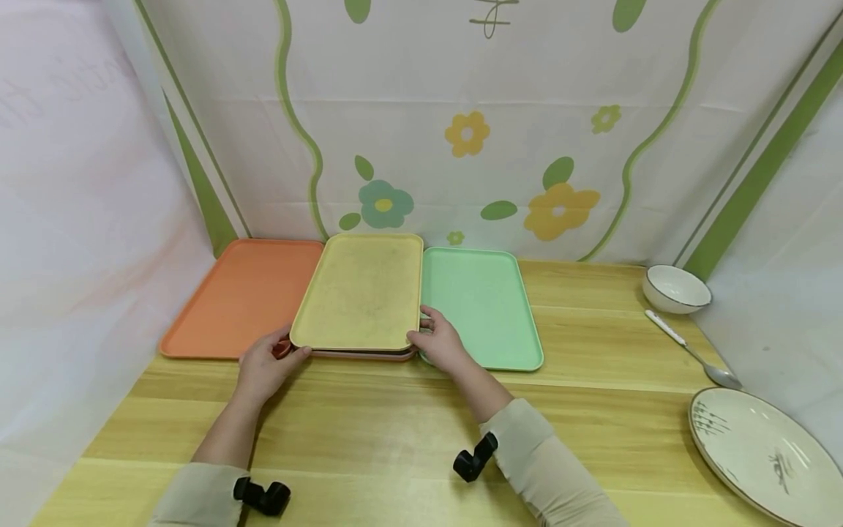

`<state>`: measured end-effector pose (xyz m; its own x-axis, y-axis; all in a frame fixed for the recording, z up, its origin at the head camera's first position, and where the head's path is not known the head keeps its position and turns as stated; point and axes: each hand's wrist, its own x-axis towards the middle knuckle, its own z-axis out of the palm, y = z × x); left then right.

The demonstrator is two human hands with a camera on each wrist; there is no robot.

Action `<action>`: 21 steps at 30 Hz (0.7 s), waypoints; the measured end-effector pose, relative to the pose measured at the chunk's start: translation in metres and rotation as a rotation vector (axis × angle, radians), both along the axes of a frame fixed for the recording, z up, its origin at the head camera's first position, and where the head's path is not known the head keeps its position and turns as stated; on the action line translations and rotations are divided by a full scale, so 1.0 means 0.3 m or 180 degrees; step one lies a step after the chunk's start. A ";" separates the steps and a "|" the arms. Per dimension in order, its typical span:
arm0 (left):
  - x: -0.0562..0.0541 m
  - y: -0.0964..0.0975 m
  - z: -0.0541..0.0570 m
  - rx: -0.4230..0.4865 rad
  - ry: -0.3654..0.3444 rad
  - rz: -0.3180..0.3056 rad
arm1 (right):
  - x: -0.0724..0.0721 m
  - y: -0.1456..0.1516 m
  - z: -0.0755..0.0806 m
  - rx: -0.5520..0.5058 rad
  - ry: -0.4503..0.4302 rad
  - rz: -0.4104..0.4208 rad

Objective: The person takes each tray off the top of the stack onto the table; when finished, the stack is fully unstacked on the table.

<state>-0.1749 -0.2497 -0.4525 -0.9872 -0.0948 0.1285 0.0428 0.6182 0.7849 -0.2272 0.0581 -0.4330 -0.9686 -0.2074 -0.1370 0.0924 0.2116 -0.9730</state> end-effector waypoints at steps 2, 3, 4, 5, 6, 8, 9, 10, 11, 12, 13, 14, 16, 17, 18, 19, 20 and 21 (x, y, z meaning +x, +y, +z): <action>0.000 0.000 -0.002 -0.0028 0.0008 0.0008 | 0.000 -0.002 0.004 -0.0094 -0.0068 -0.0004; 0.000 0.001 -0.002 -0.0047 0.0009 0.0016 | -0.001 -0.003 0.006 -0.0146 -0.0097 -0.0015; 0.000 0.001 -0.002 -0.0065 0.0007 0.0020 | -0.001 -0.005 0.008 -0.0213 -0.0124 -0.0033; 0.001 0.001 -0.003 -0.0083 0.0001 0.0021 | -0.001 -0.006 0.010 -0.0271 -0.0145 -0.0053; 0.001 0.002 -0.003 -0.0095 -0.0001 0.0027 | -0.001 -0.008 0.011 -0.0310 -0.0166 -0.0084; 0.000 0.002 -0.002 -0.0092 -0.0012 0.0021 | -0.002 -0.007 0.011 -0.0394 -0.0196 -0.0139; 0.000 0.002 -0.002 -0.0080 -0.0009 0.0016 | -0.001 -0.006 0.010 -0.0426 -0.0201 -0.0170; 0.000 0.003 -0.003 -0.0081 -0.0003 0.0009 | -0.001 -0.004 0.010 -0.0470 -0.0203 -0.0201; 0.000 0.003 -0.003 -0.0085 0.0012 0.0002 | -0.001 0.000 0.009 -0.0503 -0.0195 -0.0225; -0.001 0.003 -0.003 -0.0090 0.0029 -0.0004 | -0.001 0.004 0.008 -0.0551 -0.0194 -0.0249; -0.001 0.003 -0.004 -0.0097 0.0046 -0.0010 | -0.001 0.009 0.007 -0.0601 -0.0178 -0.0266; -0.001 0.003 -0.004 -0.0108 0.0062 -0.0015 | 0.000 0.015 0.009 -0.0637 -0.0168 -0.0282; 0.002 0.004 -0.002 -0.0168 0.0092 -0.0015 | 0.004 0.027 0.012 -0.0703 -0.0129 -0.0326; 0.002 0.004 0.000 -0.0187 0.0102 -0.0010 | 0.005 0.035 0.015 -0.0731 -0.0108 -0.0336; 0.003 0.004 0.002 -0.0215 0.0107 -0.0003 | 0.006 0.043 0.017 -0.0767 -0.0097 -0.0351; 0.004 0.004 0.004 -0.0246 0.0110 0.0005 | 0.007 0.053 0.021 -0.0794 -0.0080 -0.0360; 0.006 0.004 0.006 -0.0279 0.0110 0.0015 | 0.008 0.063 0.024 -0.0815 -0.0064 -0.0366; 0.007 0.004 0.008 -0.0321 0.0106 0.0027 | 0.010 0.075 0.029 -0.0843 -0.0056 -0.0376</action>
